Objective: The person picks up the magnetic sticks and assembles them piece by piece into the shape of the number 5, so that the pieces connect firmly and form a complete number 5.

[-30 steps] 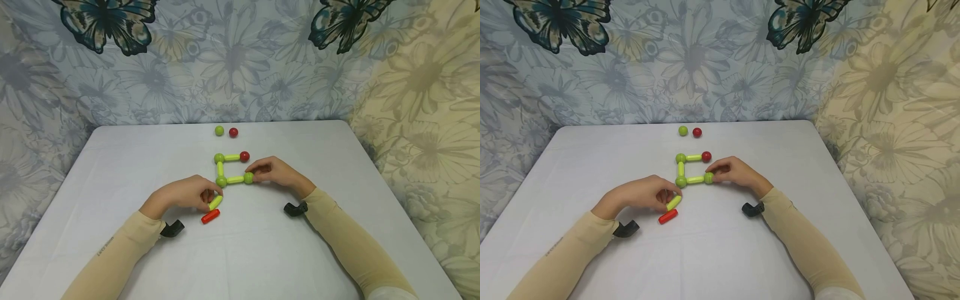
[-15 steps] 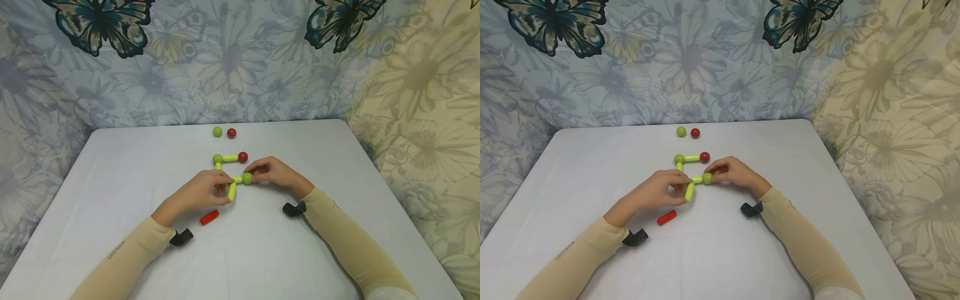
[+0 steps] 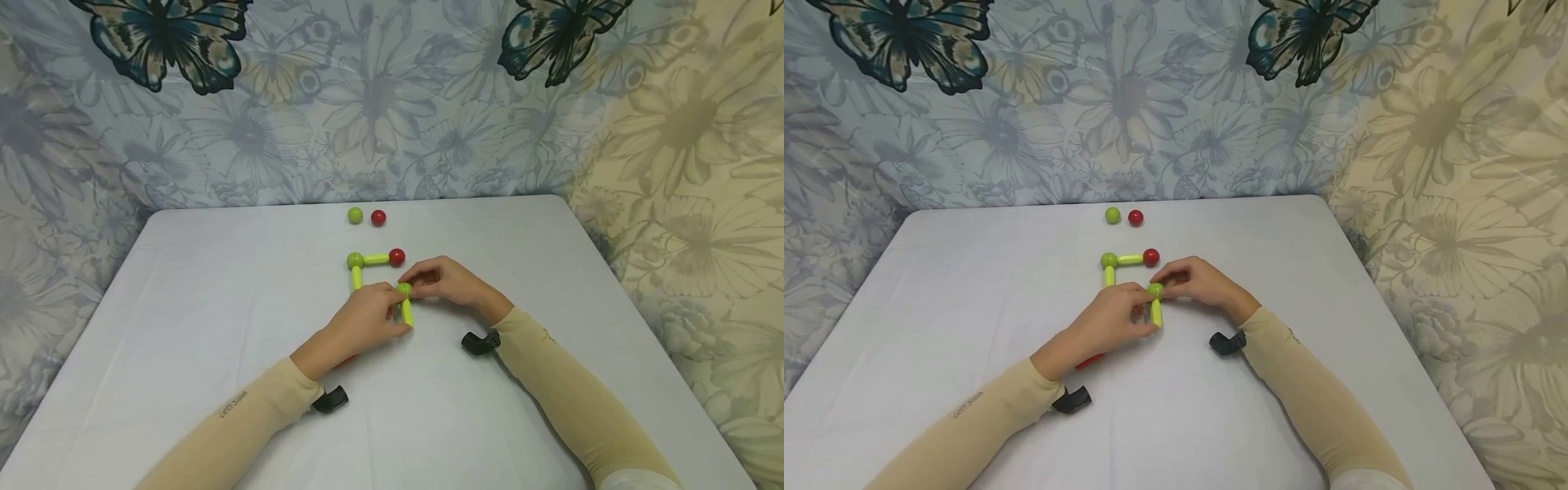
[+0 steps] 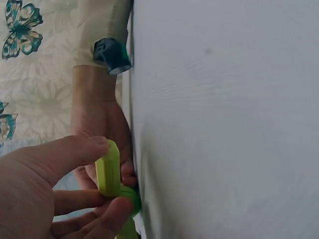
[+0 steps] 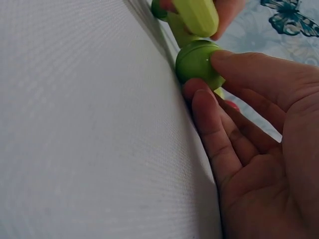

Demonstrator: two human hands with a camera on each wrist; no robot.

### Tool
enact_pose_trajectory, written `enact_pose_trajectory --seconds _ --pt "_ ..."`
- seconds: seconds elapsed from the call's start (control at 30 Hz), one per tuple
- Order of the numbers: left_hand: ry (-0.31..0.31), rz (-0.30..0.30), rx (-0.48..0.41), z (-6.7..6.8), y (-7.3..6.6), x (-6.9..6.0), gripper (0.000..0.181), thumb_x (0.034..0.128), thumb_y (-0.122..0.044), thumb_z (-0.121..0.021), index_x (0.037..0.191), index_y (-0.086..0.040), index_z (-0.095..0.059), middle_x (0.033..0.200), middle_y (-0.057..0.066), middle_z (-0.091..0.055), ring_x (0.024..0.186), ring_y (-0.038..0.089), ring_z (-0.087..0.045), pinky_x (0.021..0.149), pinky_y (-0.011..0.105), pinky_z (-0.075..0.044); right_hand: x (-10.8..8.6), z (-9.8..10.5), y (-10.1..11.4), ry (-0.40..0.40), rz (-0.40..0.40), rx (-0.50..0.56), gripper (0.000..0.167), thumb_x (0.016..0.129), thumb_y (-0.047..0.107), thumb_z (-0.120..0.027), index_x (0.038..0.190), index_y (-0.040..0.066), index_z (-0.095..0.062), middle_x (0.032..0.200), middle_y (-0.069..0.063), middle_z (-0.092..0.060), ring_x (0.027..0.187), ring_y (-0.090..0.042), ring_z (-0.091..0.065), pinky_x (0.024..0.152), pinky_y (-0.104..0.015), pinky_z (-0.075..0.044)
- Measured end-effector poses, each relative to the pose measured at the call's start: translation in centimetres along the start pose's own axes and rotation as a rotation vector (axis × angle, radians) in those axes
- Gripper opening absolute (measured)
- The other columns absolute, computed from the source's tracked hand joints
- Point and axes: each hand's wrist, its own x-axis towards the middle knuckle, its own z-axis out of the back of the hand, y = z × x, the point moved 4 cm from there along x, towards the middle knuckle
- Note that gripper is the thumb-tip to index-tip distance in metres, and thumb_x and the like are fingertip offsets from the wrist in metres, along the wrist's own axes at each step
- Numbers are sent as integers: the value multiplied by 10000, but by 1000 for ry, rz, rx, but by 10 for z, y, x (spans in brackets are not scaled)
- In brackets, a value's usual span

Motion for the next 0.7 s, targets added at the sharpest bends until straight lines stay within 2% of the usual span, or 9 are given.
enact_pose_trajectory --seconds 0.2,0.37,0.57,0.7 --pt "-37 14 62 -4 -5 2 281 891 -260 -916 993 -56 -751 782 -36 -551 687 121 -535 622 261 -457 0 1 5 -6 9 4 304 969 9 -805 1272 18 -780 1123 -110 -782 945 -254 -724 871 -291 -563" --pt "-56 46 52 -5 -6 1 268 902 -248 -912 988 -57 -744 766 -40 -557 666 111 -540 595 254 -454 0 0 5 -4 -3 9 300 971 11 -806 1270 21 -783 1122 -104 -781 943 -249 -720 867 -291 -562" --pt "-35 48 26 -4 -6 0 264 910 -227 -911 1070 -65 -778 817 -10 -619 709 107 -570 622 256 -484 -1 -2 3 -12 -12 5 295 973 6 -801 1267 21 -784 1120 -102 -780 937 -244 -715 860 -288 -562" --pt "-13 78 -12 4 -1 -1 272 926 -198 -885 1151 -73 -795 902 20 -683 766 113 -602 685 280 -521 -1 -3 3 -14 -13 10 290 971 13 -807 1260 19 -786 1124 -115 -778 935 -256 -714 857 -290 -560"
